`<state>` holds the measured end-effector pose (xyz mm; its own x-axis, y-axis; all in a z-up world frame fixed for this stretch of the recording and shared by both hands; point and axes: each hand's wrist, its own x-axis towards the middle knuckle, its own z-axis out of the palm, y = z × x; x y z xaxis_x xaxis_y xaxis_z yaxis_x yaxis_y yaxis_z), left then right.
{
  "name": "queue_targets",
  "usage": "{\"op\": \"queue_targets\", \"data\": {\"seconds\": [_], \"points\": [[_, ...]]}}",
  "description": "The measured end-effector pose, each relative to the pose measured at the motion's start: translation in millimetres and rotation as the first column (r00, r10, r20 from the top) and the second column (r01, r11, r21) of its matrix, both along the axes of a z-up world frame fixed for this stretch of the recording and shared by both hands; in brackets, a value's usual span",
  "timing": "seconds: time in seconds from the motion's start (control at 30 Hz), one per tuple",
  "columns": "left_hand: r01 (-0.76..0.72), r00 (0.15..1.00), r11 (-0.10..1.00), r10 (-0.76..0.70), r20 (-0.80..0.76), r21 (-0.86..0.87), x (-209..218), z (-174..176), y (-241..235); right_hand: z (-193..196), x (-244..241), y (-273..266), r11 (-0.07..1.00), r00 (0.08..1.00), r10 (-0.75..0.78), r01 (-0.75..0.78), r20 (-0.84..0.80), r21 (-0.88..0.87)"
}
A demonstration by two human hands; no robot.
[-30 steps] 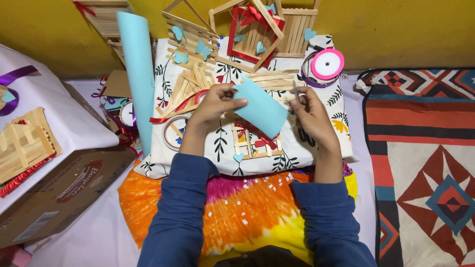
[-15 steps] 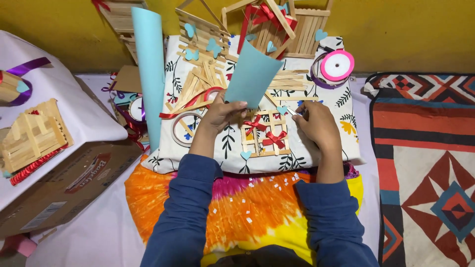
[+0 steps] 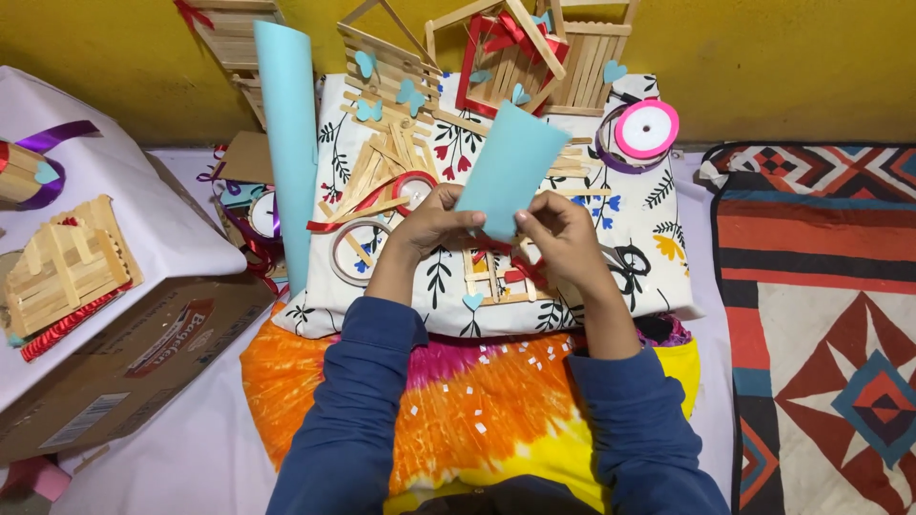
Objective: Decorating a popsicle stick house by placing small heart ornaments and cutting/attaching blue paper.
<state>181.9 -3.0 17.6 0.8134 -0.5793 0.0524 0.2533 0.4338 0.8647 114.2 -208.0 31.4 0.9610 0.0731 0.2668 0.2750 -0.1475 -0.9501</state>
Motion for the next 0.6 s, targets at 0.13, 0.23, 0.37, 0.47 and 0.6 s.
{"op": "queue_targets", "data": {"seconds": [0.13, 0.23, 0.37, 0.47, 0.6], "points": [[-0.044, 0.993, 0.988, 0.026, -0.118, -0.147, 7.8, -20.2, 7.1, 5.0, 1.3, -18.3, 0.989, 0.986, 0.119, -0.108, -0.115, 0.097], [-0.048, 0.994, 0.985, 0.031, -0.103, -0.164, 14.5, -27.7, 10.1, -0.8, 4.0, -31.7, 0.985, 0.973, 0.167, -0.158, -0.156, 0.069], [-0.123, 0.991, 0.987, 0.116, -0.073, -0.106, 13.2, -30.9, 8.3, -11.7, 8.6, -35.7, 0.988, 0.971, 0.146, -0.133, -0.187, 0.082], [-0.119, 0.992, 0.982, 0.112, -0.058, -0.147, 11.3, -29.8, 8.7, -2.5, 5.3, -24.5, 0.992, 0.991, 0.107, -0.101, -0.079, 0.071], [-0.035, 0.996, 0.965, 0.01, -0.094, -0.262, 19.2, -35.4, 8.2, 26.8, -0.4, -15.1, 0.993, 0.973, -0.005, 0.032, 0.229, -0.113]]}}
